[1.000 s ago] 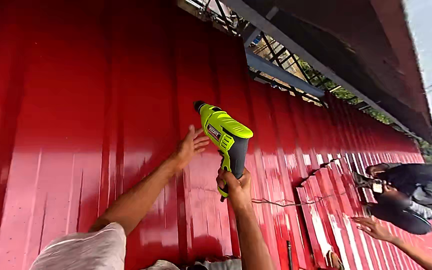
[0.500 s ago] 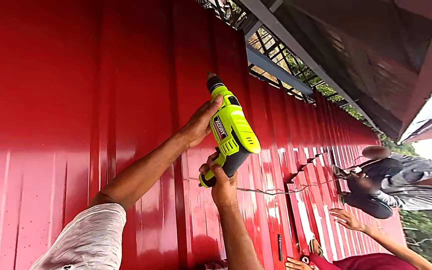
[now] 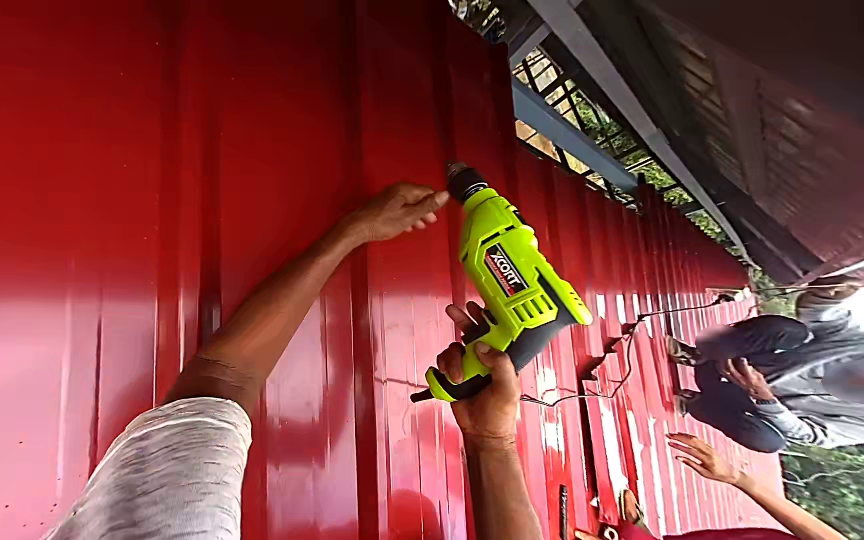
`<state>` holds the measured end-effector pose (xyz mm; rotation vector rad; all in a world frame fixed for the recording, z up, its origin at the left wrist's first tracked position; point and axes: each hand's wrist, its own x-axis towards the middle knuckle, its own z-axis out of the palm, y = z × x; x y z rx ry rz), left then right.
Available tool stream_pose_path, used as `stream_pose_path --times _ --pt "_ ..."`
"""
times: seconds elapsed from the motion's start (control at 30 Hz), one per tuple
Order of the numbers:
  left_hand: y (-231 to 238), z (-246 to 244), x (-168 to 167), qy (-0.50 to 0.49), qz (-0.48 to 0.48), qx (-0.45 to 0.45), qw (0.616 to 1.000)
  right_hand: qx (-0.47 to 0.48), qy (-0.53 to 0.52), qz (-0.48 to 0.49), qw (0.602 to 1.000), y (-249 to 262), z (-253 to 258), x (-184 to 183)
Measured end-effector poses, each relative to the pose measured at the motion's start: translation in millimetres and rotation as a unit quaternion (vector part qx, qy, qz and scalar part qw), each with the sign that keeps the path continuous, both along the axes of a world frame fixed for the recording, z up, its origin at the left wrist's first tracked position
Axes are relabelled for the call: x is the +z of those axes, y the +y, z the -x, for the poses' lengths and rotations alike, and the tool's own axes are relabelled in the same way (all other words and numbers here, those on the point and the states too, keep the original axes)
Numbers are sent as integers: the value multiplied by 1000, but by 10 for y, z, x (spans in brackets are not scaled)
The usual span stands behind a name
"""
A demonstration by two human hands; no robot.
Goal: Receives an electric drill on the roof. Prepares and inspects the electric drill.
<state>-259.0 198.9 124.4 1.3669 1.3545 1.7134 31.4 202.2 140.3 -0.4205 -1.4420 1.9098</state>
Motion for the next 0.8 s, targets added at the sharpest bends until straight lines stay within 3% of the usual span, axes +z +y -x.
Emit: stream_pose_path --times 0.03,0.1,0.17,0.3,0.43,0.57,0.8 --pt "-6 196 -188 31 -2 89 996 6 3 2 1000 33 37 10" --pt "-111 320 -549 -57 -38 248 966 22 6 3 1000 93 156 35" --pt "-241 166 -777 -90 -88 346 930 36 9 9 999 186 306 85" --pt "-314 -104 -914 -11 -86 354 931 30 -4 4 1000 451 570 160" --pt "-353 -220 -857 -63 -63 378 922 41 27 54 997 678 865 76" --pt "-359 -361 -753 -7 24 409 912 51 66 129 988 886 1100 -29" --pt "-386 -834 -1035 -38 -1 477 878 60 67 161 983 1403 1276 -168"
